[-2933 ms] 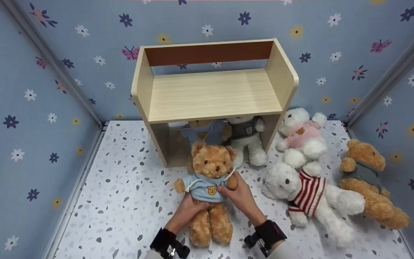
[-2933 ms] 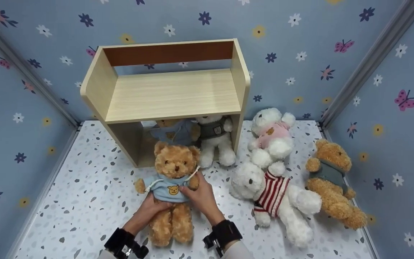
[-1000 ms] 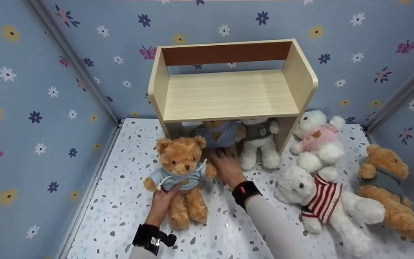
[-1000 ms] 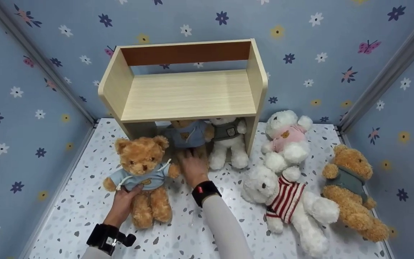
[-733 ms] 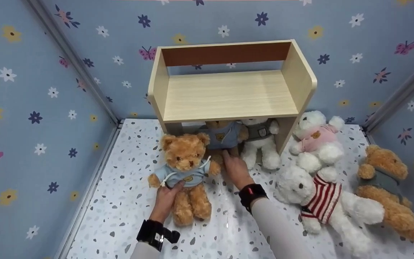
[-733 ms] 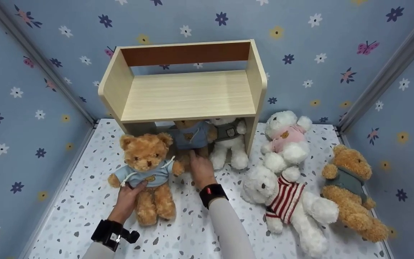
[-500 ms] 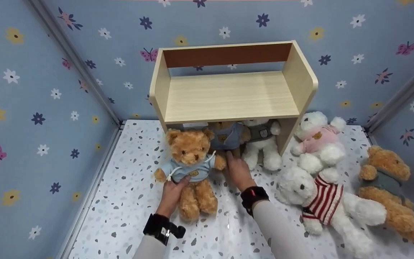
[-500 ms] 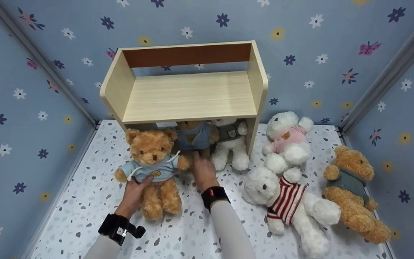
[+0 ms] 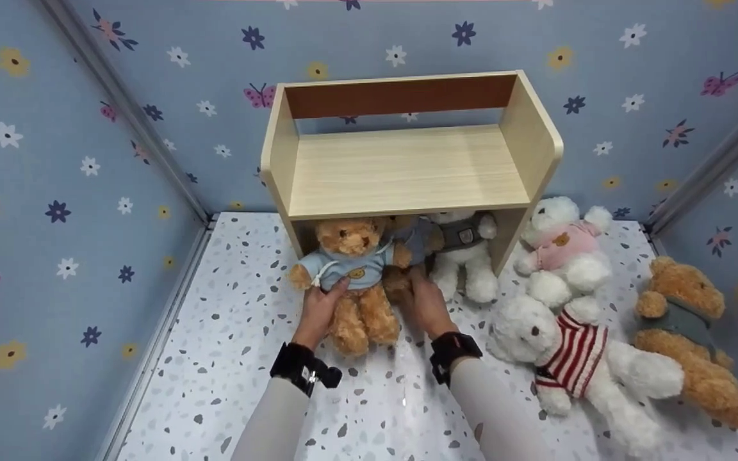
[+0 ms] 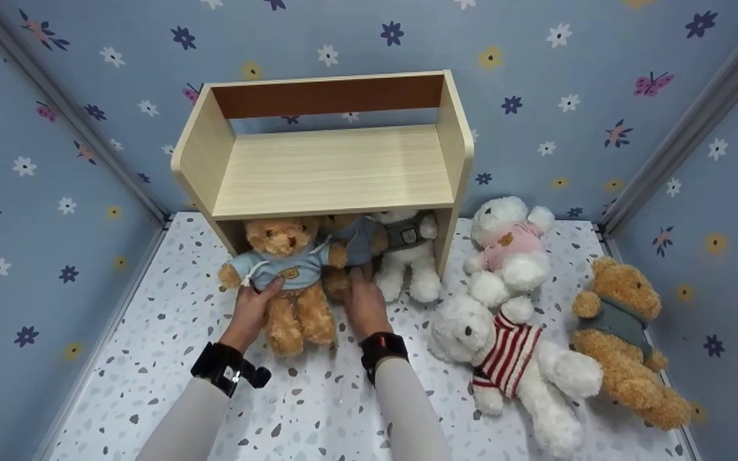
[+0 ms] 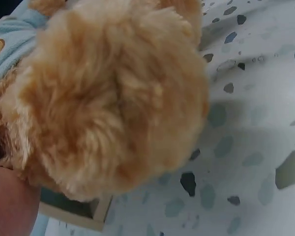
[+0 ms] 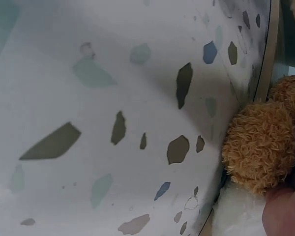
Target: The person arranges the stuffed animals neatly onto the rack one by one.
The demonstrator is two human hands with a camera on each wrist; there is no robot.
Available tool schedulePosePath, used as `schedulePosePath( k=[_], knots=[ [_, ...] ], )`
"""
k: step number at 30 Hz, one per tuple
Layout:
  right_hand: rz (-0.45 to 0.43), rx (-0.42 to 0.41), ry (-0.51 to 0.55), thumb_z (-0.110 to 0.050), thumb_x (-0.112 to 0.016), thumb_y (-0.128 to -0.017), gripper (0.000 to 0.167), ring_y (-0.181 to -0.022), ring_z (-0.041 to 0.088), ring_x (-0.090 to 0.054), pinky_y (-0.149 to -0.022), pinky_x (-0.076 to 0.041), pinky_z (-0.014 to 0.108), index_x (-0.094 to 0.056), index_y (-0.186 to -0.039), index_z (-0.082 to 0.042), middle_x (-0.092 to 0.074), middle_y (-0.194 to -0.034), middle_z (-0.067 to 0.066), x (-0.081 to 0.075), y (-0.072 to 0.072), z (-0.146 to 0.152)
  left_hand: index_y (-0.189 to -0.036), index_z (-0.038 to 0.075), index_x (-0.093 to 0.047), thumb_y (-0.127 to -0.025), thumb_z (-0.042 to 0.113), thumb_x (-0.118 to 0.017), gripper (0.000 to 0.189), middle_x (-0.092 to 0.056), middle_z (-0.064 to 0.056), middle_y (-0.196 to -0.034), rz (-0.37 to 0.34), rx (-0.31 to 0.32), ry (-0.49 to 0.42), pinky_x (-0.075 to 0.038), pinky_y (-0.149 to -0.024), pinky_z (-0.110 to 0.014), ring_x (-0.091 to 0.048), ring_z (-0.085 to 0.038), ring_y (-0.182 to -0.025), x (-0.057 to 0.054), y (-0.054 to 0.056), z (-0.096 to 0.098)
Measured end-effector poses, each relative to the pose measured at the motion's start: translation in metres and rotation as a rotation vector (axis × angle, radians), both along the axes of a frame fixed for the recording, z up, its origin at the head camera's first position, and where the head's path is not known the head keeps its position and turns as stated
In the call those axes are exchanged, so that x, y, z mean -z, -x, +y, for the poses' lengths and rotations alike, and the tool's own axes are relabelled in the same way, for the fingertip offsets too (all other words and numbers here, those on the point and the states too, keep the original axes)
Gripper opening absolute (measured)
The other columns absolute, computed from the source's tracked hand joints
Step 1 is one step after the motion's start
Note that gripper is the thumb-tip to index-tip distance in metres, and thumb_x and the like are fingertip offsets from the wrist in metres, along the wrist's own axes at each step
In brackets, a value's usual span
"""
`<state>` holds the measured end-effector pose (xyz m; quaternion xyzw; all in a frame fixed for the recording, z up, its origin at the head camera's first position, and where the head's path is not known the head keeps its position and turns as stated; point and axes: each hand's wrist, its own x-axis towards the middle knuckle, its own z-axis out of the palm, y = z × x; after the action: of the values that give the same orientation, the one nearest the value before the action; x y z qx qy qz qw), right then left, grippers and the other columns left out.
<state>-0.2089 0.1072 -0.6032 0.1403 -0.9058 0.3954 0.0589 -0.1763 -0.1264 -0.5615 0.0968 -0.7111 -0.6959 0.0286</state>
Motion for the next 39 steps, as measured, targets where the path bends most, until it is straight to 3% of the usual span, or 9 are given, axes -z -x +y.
schedulePosePath(
  k=[4, 8, 15, 19, 25, 31, 32, 37, 39],
  knots=[
    [-0.051, 0.022, 0.028, -0.015, -0.065, -0.103, 0.014, -0.079, 0.033, -0.065, -0.067, -0.052, 0.046, -0.051, -0.103, -0.01, -0.058, -0.081, 0.008, -0.002, 0.001, 0.0, -0.141, -0.002, -0.051, -0.099, 0.025, -0.071, 0.054, -0.056, -0.019, -0.144, 0.011, -0.021, -0.019, -0.036, -0.118, -0.041, -0.05, -0.031, -0.137, -0.002, 0.01, 0.011],
    [-0.085, 0.037, 0.004, -0.021, -0.068, -0.102, 0.021, -0.073, 0.028, -0.058, -0.064, -0.046, 0.043, -0.05, -0.1, -0.011, -0.051, -0.077, 0.004, -0.002, 0.002, 0.001, -0.142, -0.003, -0.051, -0.1, 0.024, -0.069, 0.053, -0.054, -0.021, -0.147, 0.009, -0.11, -0.054, -0.035, -0.118, -0.043, -0.049, -0.033, -0.139, -0.002, 0.021, 0.018],
    [-0.066, 0.043, -0.049, -0.011, -0.062, -0.103, 0.009, -0.079, 0.032, -0.065, -0.066, -0.051, 0.047, -0.053, -0.104, -0.009, -0.058, -0.081, 0.007, -0.004, 0.004, -0.001, -0.139, -0.009, -0.055, -0.104, 0.031, -0.06, 0.053, -0.055, -0.026, -0.144, -0.124, -0.179, -0.017, -0.036, -0.117, -0.046, -0.05, -0.038, -0.135, -0.009, 0.041, 0.022],
    [-0.108, 0.034, -0.031, -0.011, -0.061, -0.104, 0.008, -0.085, 0.031, -0.067, -0.07, -0.054, 0.046, -0.054, -0.108, -0.01, -0.062, -0.086, 0.008, -0.005, 0.004, -0.004, -0.136, -0.01, -0.057, -0.106, 0.03, -0.054, 0.05, -0.058, -0.027, -0.137, -0.137, -0.171, 0.04, -0.039, -0.113, -0.046, -0.053, -0.038, -0.128, -0.012, 0.055, 0.019],
    [-0.241, 0.06, 0.056, -0.013, -0.061, -0.104, 0.01, -0.081, 0.021, -0.061, -0.068, -0.052, 0.037, -0.053, -0.109, -0.017, -0.057, -0.086, 0.003, -0.005, 0.001, -0.007, -0.15, -0.009, -0.044, -0.108, 0.018, -0.048, 0.05, -0.048, -0.026, -0.15, -0.145, -0.148, 0.042, -0.038, -0.114, -0.044, -0.048, -0.037, -0.135, -0.012, 0.069, 0.018],
    [-0.201, 0.053, 0.063, -0.01, -0.06, -0.103, 0.011, -0.072, 0.019, -0.057, -0.061, -0.048, 0.035, -0.051, -0.102, -0.015, -0.052, -0.08, 0.001, -0.004, 0.001, -0.006, -0.147, -0.009, -0.046, -0.11, 0.016, -0.044, 0.045, -0.05, -0.03, -0.146, -0.201, -0.144, 0.179, -0.04, -0.111, -0.048, -0.051, -0.042, -0.131, -0.007, 0.081, 0.022],
    [-0.195, 0.053, 0.061, -0.01, -0.06, -0.102, 0.01, -0.072, 0.019, -0.058, -0.061, -0.049, 0.035, -0.052, -0.103, -0.015, -0.053, -0.08, 0.001, -0.004, 0.0, -0.006, -0.147, -0.009, -0.047, -0.111, 0.017, -0.043, 0.044, -0.053, -0.032, -0.139, -0.21, -0.143, 0.182, -0.042, -0.108, -0.049, -0.054, -0.043, -0.122, -0.006, 0.083, 0.022],
    [-0.206, 0.051, 0.065, -0.007, -0.062, -0.101, 0.012, -0.072, 0.018, -0.059, -0.061, -0.05, 0.035, -0.053, -0.104, -0.015, -0.057, -0.082, 0.002, -0.004, -0.003, -0.005, -0.157, -0.006, -0.033, -0.112, 0.015, -0.039, 0.05, -0.045, -0.028, -0.15, -0.168, -0.133, 0.177, -0.039, -0.112, -0.046, -0.047, -0.039, -0.134, -0.003, 0.091, 0.022],
    [-0.215, 0.048, 0.07, -0.007, -0.063, -0.101, 0.012, -0.073, 0.018, -0.059, -0.061, -0.051, 0.035, -0.054, -0.105, -0.015, -0.058, -0.083, 0.003, -0.004, -0.004, -0.004, -0.16, -0.006, -0.024, -0.111, 0.013, -0.04, 0.055, -0.033, -0.025, -0.162, -0.133, -0.133, 0.199, -0.032, -0.12, -0.044, -0.035, -0.037, -0.147, -0.002, 0.094, 0.021]
  ],
)
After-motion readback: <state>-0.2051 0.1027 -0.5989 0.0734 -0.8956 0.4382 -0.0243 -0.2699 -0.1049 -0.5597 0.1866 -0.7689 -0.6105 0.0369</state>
